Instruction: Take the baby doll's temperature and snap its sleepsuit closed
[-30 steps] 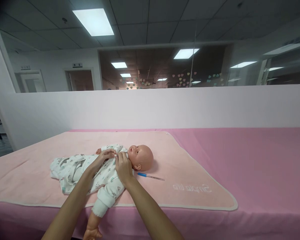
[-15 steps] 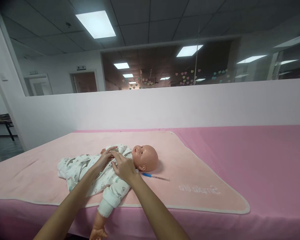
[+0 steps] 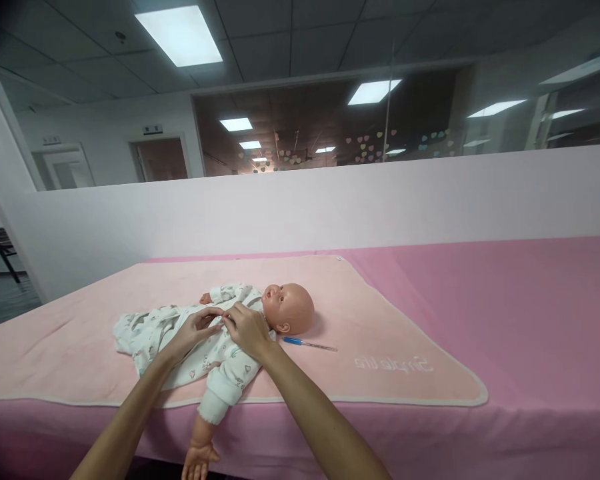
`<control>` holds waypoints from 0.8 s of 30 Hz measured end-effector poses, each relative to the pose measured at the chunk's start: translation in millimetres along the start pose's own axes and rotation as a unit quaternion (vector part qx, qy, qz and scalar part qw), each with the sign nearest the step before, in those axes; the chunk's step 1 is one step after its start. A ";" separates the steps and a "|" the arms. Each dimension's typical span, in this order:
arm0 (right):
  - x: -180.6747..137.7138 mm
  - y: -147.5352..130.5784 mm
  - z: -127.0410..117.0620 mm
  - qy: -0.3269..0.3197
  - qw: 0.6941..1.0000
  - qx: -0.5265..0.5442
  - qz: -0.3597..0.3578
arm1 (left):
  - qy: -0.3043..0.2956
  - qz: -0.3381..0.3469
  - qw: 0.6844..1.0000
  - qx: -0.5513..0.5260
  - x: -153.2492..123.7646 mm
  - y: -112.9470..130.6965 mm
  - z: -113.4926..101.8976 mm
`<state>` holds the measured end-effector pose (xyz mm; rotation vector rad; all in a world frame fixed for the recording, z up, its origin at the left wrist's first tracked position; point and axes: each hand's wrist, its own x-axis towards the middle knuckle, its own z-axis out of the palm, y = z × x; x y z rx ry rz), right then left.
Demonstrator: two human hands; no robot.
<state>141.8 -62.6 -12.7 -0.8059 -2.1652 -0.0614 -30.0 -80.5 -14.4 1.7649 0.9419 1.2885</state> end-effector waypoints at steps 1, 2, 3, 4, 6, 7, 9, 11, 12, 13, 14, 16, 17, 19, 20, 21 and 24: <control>0.0 0.2 0.9 0.003 1.000 0.002 0.006 | 0.003 0.001 1.000 0.004 0.7 -0.2 -0.2; 0.0 0.5 1.7 0.005 1.000 0.002 0.011 | 0.005 0.002 1.000 0.008 1.2 -0.4 -0.4; 0.1 0.7 2.4 0.006 1.000 -0.001 0.012 | 0.006 0.002 1.000 0.013 1.6 -0.6 -0.6; 0.3 0.9 3.0 0.005 1.000 -0.004 0.012 | 0.005 0.003 1.000 0.017 1.8 -0.7 -0.7; 0.5 1.3 4.0 0.001 1.000 -0.014 0.009 | 0.003 0.006 1.000 0.024 1.6 -0.5 -0.6; 0.7 1.6 4.3 -0.001 1.000 -0.020 0.009 | 0.004 0.006 1.000 0.025 1.2 -0.4 -0.5; 0.8 1.9 4.6 -0.004 0.999 -0.030 0.012 | 0.008 0.003 1.000 0.019 0.4 -0.4 -0.6; 1.0 2.1 4.6 -0.006 0.999 -0.033 0.014 | 0.013 -0.007 1.000 0.011 -0.4 -0.7 -1.2; 1.0 2.1 4.5 -0.007 0.999 -0.033 0.014 | 0.016 -0.013 1.000 0.010 -0.7 -0.9 -1.6; 1.1 2.0 4.3 -0.009 0.999 -0.032 0.014 | 0.021 -0.018 1.000 0.009 -0.9 -1.0 -2.0; 1.2 1.9 4.1 -0.010 0.999 -0.032 0.015 | 0.023 -0.020 0.999 0.010 -1.0 -1.1 -2.3; 1.4 1.5 3.6 -0.012 0.999 -0.031 0.016 | 0.021 -0.017 1.000 0.008 -0.8 -0.8 -2.7; 1.5 1.3 3.4 -0.013 0.999 -0.032 0.018 | 0.018 -0.013 1.000 0.005 -0.6 -0.5 -2.7; 1.5 1.2 3.2 -0.013 0.999 -0.034 0.019 | 0.010 -0.007 1.000 0.001 -0.2 0.6 -2.3; 1.5 1.2 3.1 -0.013 0.999 -0.035 0.018 | 0.009 -0.006 1.000 0.000 0.0 1.1 -1.9; 1.4 1.2 3.2 -0.013 0.999 -0.035 0.017 | 0.010 -0.006 1.000 0.002 0.2 1.6 -1.6; 1.4 1.4 3.5 -0.016 0.999 -0.036 0.016 | 0.019 -0.007 1.000 0.014 0.7 1.5 -0.7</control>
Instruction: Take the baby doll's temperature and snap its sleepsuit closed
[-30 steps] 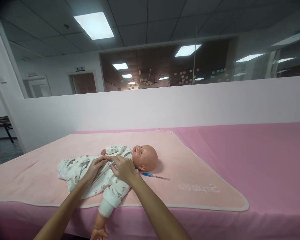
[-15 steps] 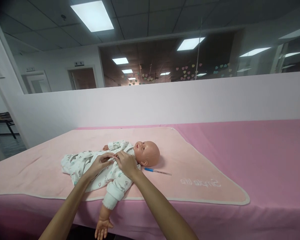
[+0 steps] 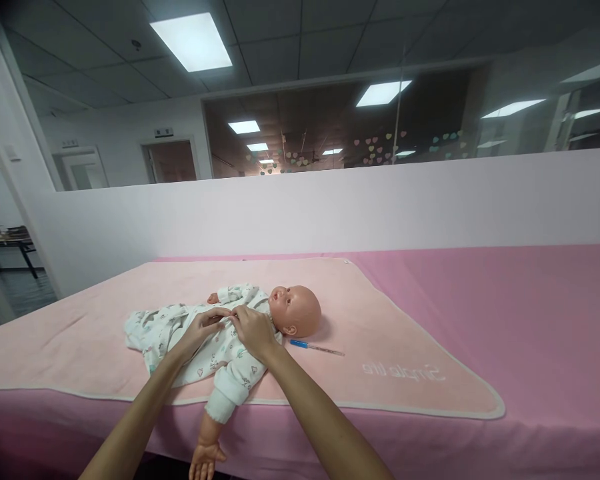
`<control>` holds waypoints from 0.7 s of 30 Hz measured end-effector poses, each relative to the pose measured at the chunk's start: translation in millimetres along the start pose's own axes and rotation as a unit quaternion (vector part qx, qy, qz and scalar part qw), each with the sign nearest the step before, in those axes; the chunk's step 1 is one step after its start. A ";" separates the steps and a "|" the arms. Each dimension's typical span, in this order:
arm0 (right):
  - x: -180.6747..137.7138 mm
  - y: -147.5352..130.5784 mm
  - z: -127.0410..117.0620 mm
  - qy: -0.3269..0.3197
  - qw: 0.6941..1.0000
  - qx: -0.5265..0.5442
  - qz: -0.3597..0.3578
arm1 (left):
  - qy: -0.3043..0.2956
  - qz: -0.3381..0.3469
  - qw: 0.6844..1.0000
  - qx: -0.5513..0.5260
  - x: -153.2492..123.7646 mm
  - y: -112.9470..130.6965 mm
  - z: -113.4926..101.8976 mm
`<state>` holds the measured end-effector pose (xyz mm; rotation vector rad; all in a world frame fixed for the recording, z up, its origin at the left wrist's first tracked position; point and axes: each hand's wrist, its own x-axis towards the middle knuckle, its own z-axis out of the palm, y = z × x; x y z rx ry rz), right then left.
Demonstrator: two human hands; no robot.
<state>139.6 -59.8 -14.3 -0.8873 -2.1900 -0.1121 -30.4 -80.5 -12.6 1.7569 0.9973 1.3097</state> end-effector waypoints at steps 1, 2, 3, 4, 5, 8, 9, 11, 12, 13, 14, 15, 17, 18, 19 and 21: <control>0.1 0.0 0.0 -0.002 1.000 -0.002 0.001 | 0.002 0.001 1.000 0.003 0.3 -0.7 0.1; 0.2 -0.2 -0.1 -0.003 1.000 -0.004 0.001 | 0.003 0.002 1.000 0.003 0.6 -1.7 0.1; 0.4 -0.3 -0.3 -0.005 1.000 -0.006 0.001 | 0.002 0.003 1.000 0.000 1.0 -3.0 0.0; 0.6 -0.6 -0.5 -0.007 1.000 -0.009 0.002 | 0.002 0.004 1.000 -0.004 1.5 -4.6 -0.2; 0.9 -0.9 -0.9 -0.009 1.000 -0.013 0.003 | 0.002 0.005 1.000 -0.008 2.1 -6.2 -0.3; 1.5 -1.8 -2.1 -0.015 1.000 -0.024 0.008 | 0.010 0.003 1.000 -0.011 3.5 -9.7 -0.5; 1.6 -2.2 -2.4 -0.017 0.999 -0.028 0.010 | 0.013 0.001 1.000 -0.012 3.7 -10.0 -0.4; 1.6 -2.7 -2.8 -0.024 0.999 -0.038 0.012 | 0.016 -0.001 1.000 -0.015 3.8 -9.2 0.2; 1.5 -2.9 -2.9 -0.028 0.999 -0.045 0.012 | 0.015 0.000 1.000 -0.017 3.6 -8.2 0.6; 1.3 -3.1 -2.9 -0.032 0.998 -0.054 0.010 | 0.012 0.001 1.000 -0.018 3.4 -6.9 1.0; 1.1 -3.3 -2.9 -0.036 0.997 -0.062 0.007 | 0.009 0.002 1.000 -0.019 3.1 -5.5 1.5; 1.0 -3.4 -2.8 -0.038 0.997 -0.067 0.003 | 0.008 0.001 1.000 -0.019 2.8 -4.2 1.9; 0.9 -3.6 -2.6 -0.038 0.997 -0.072 -0.004 | 0.011 -0.005 1.000 -0.017 2.4 -2.7 2.4; 1.0 -3.7 -2.5 -0.037 0.997 -0.073 -0.005 | 0.015 -0.010 1.000 -0.017 2.5 -2.8 2.4; 1.1 -3.8 -2.4 -0.036 0.997 -0.074 -0.004 | 0.020 -0.014 1.000 -0.016 2.7 -3.4 2.2; 1.4 -3.8 -1.9 -0.035 0.997 -0.075 -0.003 | 0.028 -0.019 0.999 -0.017 3.6 -6.2 1.5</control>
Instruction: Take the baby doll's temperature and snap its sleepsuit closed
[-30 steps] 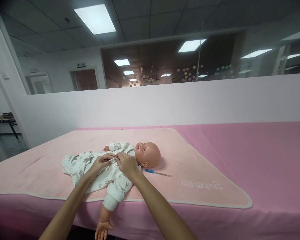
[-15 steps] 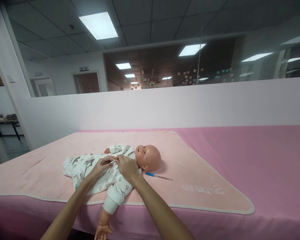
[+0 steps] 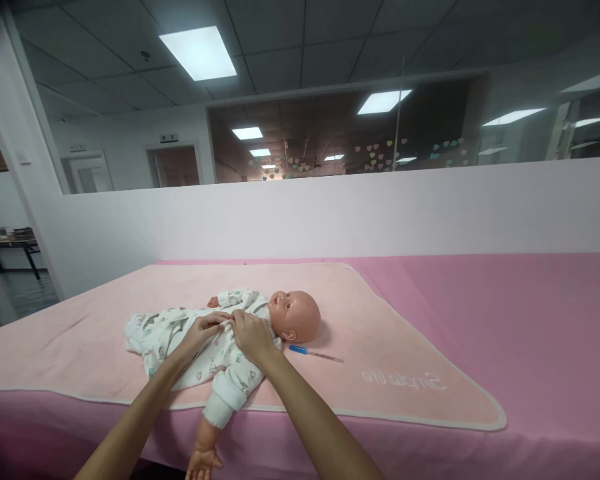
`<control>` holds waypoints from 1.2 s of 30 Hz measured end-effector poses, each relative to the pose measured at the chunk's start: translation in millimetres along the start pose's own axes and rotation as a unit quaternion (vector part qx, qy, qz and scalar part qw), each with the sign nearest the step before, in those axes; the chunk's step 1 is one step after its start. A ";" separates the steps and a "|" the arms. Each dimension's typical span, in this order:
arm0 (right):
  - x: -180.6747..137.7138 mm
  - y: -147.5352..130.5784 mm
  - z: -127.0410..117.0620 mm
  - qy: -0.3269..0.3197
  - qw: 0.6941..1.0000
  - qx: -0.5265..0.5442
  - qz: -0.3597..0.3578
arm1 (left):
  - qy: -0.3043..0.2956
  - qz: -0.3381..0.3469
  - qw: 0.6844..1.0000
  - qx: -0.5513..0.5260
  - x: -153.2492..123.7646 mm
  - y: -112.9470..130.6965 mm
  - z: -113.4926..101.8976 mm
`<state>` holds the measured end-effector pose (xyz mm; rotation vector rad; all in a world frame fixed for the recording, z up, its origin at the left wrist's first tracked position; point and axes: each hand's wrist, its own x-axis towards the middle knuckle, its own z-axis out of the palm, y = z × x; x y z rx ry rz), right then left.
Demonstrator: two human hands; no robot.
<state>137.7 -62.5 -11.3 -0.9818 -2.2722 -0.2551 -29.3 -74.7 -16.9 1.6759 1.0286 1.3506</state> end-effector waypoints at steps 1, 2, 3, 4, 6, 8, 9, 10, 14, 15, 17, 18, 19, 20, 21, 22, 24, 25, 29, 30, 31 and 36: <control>0.1 0.0 0.3 0.002 1.000 0.001 -0.001 | 0.004 -0.002 1.000 -0.001 0.6 -1.8 -0.6; 0.1 0.1 0.6 0.005 1.000 0.004 -0.003 | 0.009 -0.005 1.000 -0.001 1.3 -3.7 -1.2; 0.0 0.2 0.8 0.008 1.000 0.009 -0.005 | 0.013 -0.008 1.000 0.001 1.9 -5.3 -1.8; -0.1 0.2 1.1 0.011 1.000 0.014 -0.007 | 0.016 -0.011 1.000 0.003 2.4 -6.7 -2.2; -0.7 0.2 1.4 0.018 1.000 0.019 -0.007 | 0.014 -0.014 1.000 0.007 3.2 -8.1 -2.7; -1.3 -0.1 1.5 0.022 1.000 0.019 -0.007 | 0.003 -0.012 1.000 0.010 3.5 -8.1 -2.7; -1.6 -0.4 1.5 0.024 1.000 0.017 -0.008 | -0.002 -0.008 1.000 0.009 3.6 -7.6 -2.5; -1.8 -0.7 1.6 0.027 0.999 0.015 -0.009 | -0.007 -0.004 1.000 0.009 3.6 -7.0 -2.3; -1.9 -1.6 2.5 0.031 0.999 0.012 -0.011 | -0.017 0.001 1.000 0.006 2.5 -2.9 -0.7; -1.8 -1.6 2.8 0.031 0.999 0.012 -0.010 | -0.017 -0.001 1.000 0.006 2.0 -1.4 -0.1; -1.7 -1.4 3.1 0.031 0.999 0.016 -0.004 | -0.015 -0.006 1.000 0.004 0.6 1.8 1.1; -1.7 -1.3 3.1 0.031 0.999 0.017 -0.001 | -0.014 -0.008 1.000 0.002 -0.1 3.4 1.6; -1.8 -1.2 2.8 0.032 0.999 0.018 0.002 | -0.014 -0.008 1.000 -0.001 -0.8 4.9 2.1; -2.0 -1.2 2.4 0.034 0.999 0.019 0.004 | -0.015 -0.006 1.000 -0.006 -1.6 6.2 2.4; -2.3 -1.5 1.8 0.038 0.999 0.020 0.004 | -0.016 -0.004 1.000 -0.011 -2.3 7.3 2.6; -2.7 -1.9 1.1 0.045 0.999 0.020 0.001 | -0.016 -0.001 1.000 -0.016 -2.9 8.1 2.6; -3.6 -3.2 -0.2 0.056 0.998 0.016 -0.022 | -0.008 0.008 0.999 -0.030 -3.9 9.1 2.2; -4.0 -4.0 -0.5 0.057 0.998 0.012 -0.039 | -0.001 0.011 0.999 -0.038 -4.1 9.3 2.0; -3.3 -5.4 1.0 0.040 0.996 0.013 -0.076 | 0.017 0.003 0.999 -0.036 -3.1 8.6 2.4; -2.7 -5.2 1.9 0.038 0.997 0.019 -0.070 | 0.019 0.001 0.999 -0.030 -2.5 8.0 2.8; -2.1 -4.8 2.9 0.037 0.997 0.028 -0.062 | 0.023 -0.001 0.999 -0.025 -1.8 7.0 3.1; -0.2 -3.5 6.2 0.037 0.997 0.060 -0.029 | 0.060 -0.015 0.998 -0.028 2.3 -0.9 3.0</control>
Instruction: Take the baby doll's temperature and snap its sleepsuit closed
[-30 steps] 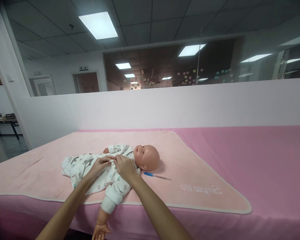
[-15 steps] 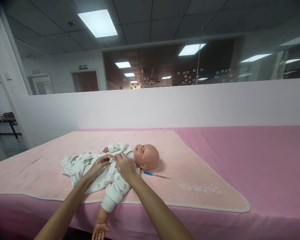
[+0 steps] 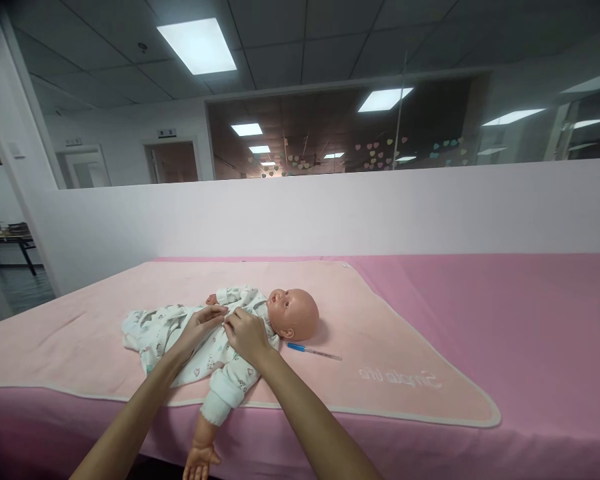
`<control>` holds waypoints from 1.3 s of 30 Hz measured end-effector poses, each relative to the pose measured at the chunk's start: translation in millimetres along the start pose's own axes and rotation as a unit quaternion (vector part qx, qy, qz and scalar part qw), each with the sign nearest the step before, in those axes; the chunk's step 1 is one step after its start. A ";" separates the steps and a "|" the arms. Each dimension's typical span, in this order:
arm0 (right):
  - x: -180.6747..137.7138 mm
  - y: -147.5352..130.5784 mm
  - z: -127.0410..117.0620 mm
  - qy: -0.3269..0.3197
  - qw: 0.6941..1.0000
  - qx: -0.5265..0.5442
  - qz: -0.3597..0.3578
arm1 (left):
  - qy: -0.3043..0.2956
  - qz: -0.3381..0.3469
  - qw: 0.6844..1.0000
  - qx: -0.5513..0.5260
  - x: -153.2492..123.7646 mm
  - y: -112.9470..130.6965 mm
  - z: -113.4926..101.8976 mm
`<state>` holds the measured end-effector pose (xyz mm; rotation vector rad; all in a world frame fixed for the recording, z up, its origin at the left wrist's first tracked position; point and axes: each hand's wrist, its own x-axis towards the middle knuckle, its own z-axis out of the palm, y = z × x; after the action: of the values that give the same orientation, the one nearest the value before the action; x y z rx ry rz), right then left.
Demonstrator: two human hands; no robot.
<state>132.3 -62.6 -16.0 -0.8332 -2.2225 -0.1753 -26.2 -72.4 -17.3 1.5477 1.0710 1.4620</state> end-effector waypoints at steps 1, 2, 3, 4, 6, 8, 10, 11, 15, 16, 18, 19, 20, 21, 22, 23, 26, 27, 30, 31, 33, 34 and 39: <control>0.2 -0.1 0.4 0.000 1.000 0.005 0.008 | 0.004 -0.002 1.000 -0.004 0.8 -1.5 -0.4; 0.4 -0.5 0.7 0.000 1.000 0.009 0.016 | 0.005 -0.002 1.000 -0.008 1.6 -2.9 -0.9; 0.8 -1.0 0.9 0.001 1.000 0.013 0.024 | 0.004 -0.003 1.000 -0.012 2.2 -4.2 -1.4; 1.2 -1.6 1.2 0.002 0.999 0.018 0.032 | 0.002 -0.004 1.000 -0.018 2.9 -5.3 -1.9; 2.7 -3.0 1.7 0.002 0.998 0.027 0.052 | 0.005 -0.006 1.000 -0.030 4.1 -7.8 -2.8; 4.8 -4.3 2.2 0.000 0.996 0.041 0.076 | 0.016 -0.006 0.999 -0.039 5.7 -10.9 -3.4; 7.5 -5.0 2.5 -0.004 0.992 0.061 0.107 | 0.028 -0.009 0.999 -0.042 7.5 -14.3 -3.5; 8.9 -5.2 2.6 -0.007 0.990 0.071 0.122 | 0.032 -0.012 0.999 -0.043 8.3 -15.9 -3.2; 13.0 -6.4 3.0 -0.023 0.981 0.091 0.172 | 0.045 -0.025 0.997 -0.050 10.1 -17.9 -0.6; 13.1 -7.5 3.3 -0.026 0.980 0.087 0.178 | 0.050 -0.025 0.997 -0.048 9.9 -17.0 0.3; 12.2 -11.5 4.2 -0.025 0.980 0.064 0.186 | 0.056 -0.025 0.997 -0.040 8.9 -13.8 2.0; 11.3 -14.2 4.7 -0.022 0.981 0.045 0.186 | 0.055 -0.026 0.997 -0.037 8.3 -11.7 2.7; 10.4 -17.2 5.2 -0.018 0.982 0.022 0.185 | 0.051 -0.026 0.998 -0.037 7.8 -9.5 3.1; 9.7 -20.4 5.5 -0.016 0.983 -0.002 0.184 | 0.049 -0.026 0.998 -0.039 7.5 -7.5 3.3; 9.5 -23.4 5.7 -0.013 0.983 -0.026 0.184 | 0.048 -0.024 0.998 -0.042 7.4 -5.9 3.2; 10.1 -26.3 5.7 -0.011 0.982 -0.044 0.181 | 0.050 -0.022 0.997 -0.046 7.6 -4.9 2.9; 15.9 -32.5 6.0 -0.006 0.992 -0.044 0.119 | 0.073 -0.011 0.996 -0.060 7.6 -6.2 0.8; 18.7 -33.8 6.5 -0.011 0.996 -0.028 0.079 | 0.090 -0.002 0.994 -0.065 6.6 -8.0 -0.2; 24.8 -35.2 9.7 -0.043 0.999 0.014 -0.010 | 0.179 0.036 0.981 -0.066 -2.8 -14.3 -3.4; 25.2 -35.0 10.9 -0.050 0.998 0.020 -0.017 | 0.209 0.048 0.975 -0.050 -8.4 -15.4 -4.3; 23.4 -34.0 12.4 -0.055 0.998 0.025 -0.017 | 0.239 0.064 0.969 0.019 -22.6 -15.0 -5.9; 21.6 -33.4 12.6 -0.056 0.998 0.027 -0.019 | 0.236 0.070 0.966 0.073 -30.5 -13.4 -6.7; 15.2 -32.5 10.1 -0.056 0.998 0.029 -0.023 | 0.180 0.085 0.937 0.286 -62.0 -4.1 -11.9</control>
<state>98.5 -76.5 -8.8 -0.7780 -2.3411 -0.0873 -38.6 -128.6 -43.6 1.8398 1.7326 1.6889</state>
